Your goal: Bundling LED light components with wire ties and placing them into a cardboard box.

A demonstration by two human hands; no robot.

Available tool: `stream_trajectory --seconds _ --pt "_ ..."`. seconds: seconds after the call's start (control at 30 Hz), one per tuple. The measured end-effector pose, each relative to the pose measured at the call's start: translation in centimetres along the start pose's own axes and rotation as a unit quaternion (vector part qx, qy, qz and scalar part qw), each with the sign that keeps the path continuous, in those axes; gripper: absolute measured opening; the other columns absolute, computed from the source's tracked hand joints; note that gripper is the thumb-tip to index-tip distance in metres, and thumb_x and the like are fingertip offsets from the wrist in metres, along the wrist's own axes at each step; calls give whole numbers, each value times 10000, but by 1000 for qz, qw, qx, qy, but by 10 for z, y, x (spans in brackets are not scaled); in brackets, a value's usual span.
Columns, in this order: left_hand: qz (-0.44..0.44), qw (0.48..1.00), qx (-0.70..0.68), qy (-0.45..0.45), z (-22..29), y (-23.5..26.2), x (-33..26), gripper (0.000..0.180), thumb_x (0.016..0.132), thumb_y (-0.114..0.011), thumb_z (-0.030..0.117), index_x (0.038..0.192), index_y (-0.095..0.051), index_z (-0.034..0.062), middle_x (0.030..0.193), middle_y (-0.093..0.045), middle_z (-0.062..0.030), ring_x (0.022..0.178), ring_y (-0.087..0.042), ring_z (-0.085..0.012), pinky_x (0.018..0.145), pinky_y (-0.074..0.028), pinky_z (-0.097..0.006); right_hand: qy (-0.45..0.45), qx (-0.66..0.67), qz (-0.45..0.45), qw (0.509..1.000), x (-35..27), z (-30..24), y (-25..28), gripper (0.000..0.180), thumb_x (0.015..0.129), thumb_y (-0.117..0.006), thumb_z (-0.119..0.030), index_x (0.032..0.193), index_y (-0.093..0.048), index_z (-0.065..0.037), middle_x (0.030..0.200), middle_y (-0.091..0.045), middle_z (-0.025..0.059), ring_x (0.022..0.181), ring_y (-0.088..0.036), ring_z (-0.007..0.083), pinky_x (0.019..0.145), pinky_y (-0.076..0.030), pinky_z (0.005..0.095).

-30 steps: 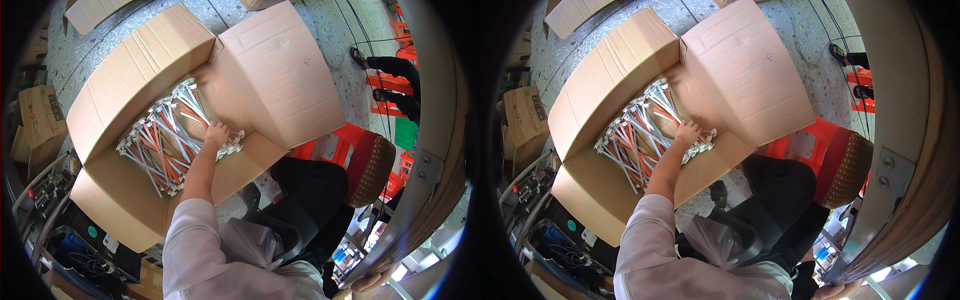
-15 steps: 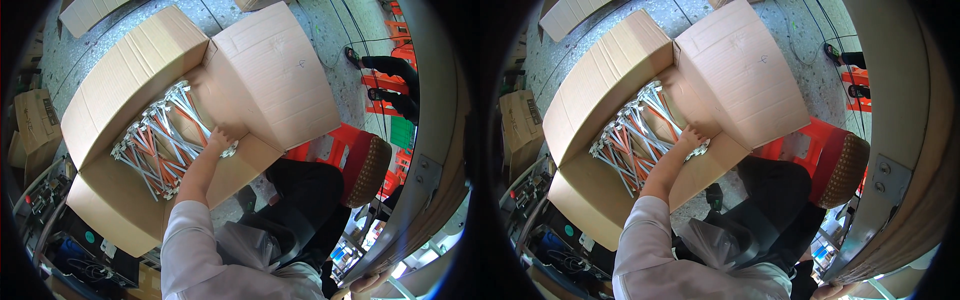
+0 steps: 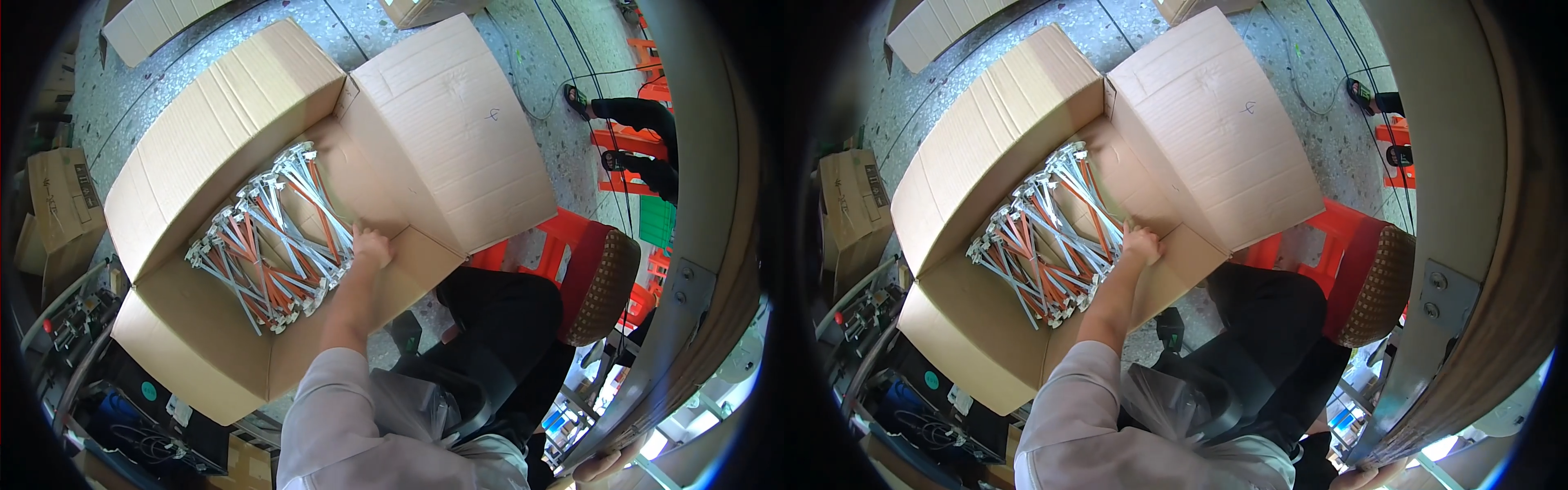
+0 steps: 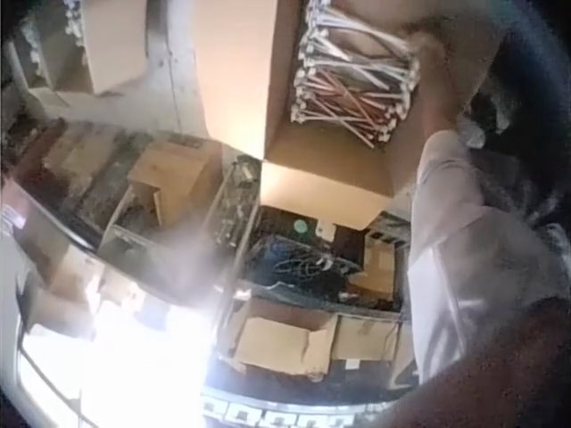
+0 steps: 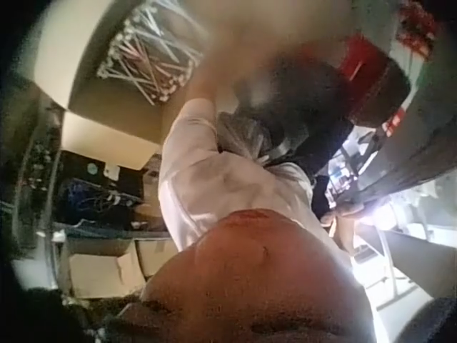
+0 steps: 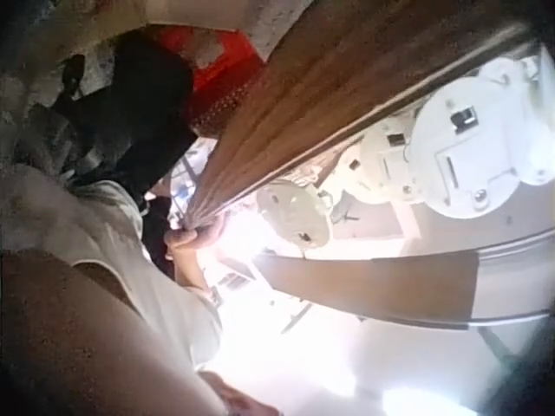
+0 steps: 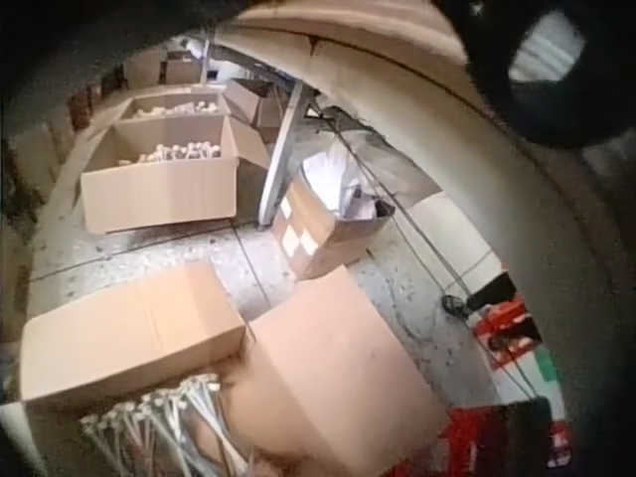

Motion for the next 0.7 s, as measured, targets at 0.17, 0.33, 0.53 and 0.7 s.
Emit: stream_trajectory --seconds 0.17,0.33,0.53,0.7 --pt "-11 1000 4 26 9 -7 0 468 947 -390 333 1374 -488 169 1270 -601 -87 1244 -494 -269 1149 -123 -533 104 -6 -56 993 27 -37 -6 631 950 -263 -365 1385 -317 88 1394 -367 302 1319 -355 427 1091 -273 501" --pt "144 987 63 10 11 -7 -23 555 944 -362 285 1484 -304 171 1385 -510 -97 1357 -362 -270 1154 -113 -516 149 6 -82 985 44 -57 -1 556 946 -307 -262 1368 -326 100 1382 -353 331 1281 -370 470 1060 -282 539" --pt "150 973 103 -142 30 72 -109 350 890 -468 279 1105 -660 80 1052 -673 -154 1026 -620 -318 957 -435 -469 122 60 -58 989 51 -61 18 518 769 -558 -161 1239 -517 54 1316 -407 305 1168 -422 470 1023 -317 546" --pt "409 897 49 -161 41 231 -252 221 850 -578 216 962 -661 44 891 -662 -180 867 -630 -359 778 -488 -478 114 94 5 989 43 -56 29 541 739 -659 -165 1254 -551 -37 1299 -454 240 1150 -442 426 956 -375 511"
Point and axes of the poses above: each hand's wrist, its own x-axis towards the middle knuckle, its own y-axis out of the back of the hand, z = x × y, the point moved 5 cm from there along x, towards the middle knuckle
